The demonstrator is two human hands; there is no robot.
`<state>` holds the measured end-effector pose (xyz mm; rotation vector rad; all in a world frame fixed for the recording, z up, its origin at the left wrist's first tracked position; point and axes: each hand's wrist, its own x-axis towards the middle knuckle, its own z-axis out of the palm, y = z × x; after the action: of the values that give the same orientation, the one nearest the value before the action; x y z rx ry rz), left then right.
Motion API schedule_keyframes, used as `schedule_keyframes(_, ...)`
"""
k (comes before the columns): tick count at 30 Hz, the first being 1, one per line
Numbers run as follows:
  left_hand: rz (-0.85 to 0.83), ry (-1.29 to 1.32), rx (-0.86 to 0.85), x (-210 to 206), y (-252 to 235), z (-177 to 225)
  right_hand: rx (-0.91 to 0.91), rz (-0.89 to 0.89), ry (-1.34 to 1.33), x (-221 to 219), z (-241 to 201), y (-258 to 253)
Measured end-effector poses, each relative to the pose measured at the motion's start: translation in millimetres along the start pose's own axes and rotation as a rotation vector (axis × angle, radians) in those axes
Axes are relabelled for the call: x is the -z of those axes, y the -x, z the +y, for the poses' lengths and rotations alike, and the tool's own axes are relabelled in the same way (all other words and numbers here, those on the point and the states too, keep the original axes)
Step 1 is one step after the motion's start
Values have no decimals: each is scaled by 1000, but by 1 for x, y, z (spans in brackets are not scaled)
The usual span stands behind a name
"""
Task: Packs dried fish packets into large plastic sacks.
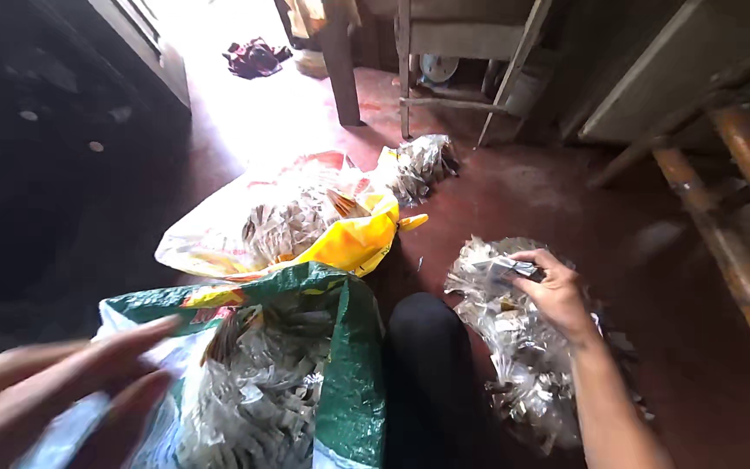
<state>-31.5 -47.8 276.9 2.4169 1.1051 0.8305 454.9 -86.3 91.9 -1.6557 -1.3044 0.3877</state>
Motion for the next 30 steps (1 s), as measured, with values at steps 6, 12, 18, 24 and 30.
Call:
schedule_keyframes(6, 70, -99, -454, -68, -123, 72, 641, 58, -90, 45, -160, -45)
schedule_keyframes(12, 45, 119, -414, -50, -160, 94, 784, -91, -251, 18, -258, -68)
schedule_keyframes(18, -335, 779, -378, 11, -151, 48, 878, -406, -612, -28, -305, -81)
schedule_keyframes(24, -208, 892, -213, 33, -114, 44, 968, -159, -380, -46, -357, -76)
schedule_keyframes(30, 155, 583, 41, 30, -108, 52, 727, -406, -483, -85, -322, -56)
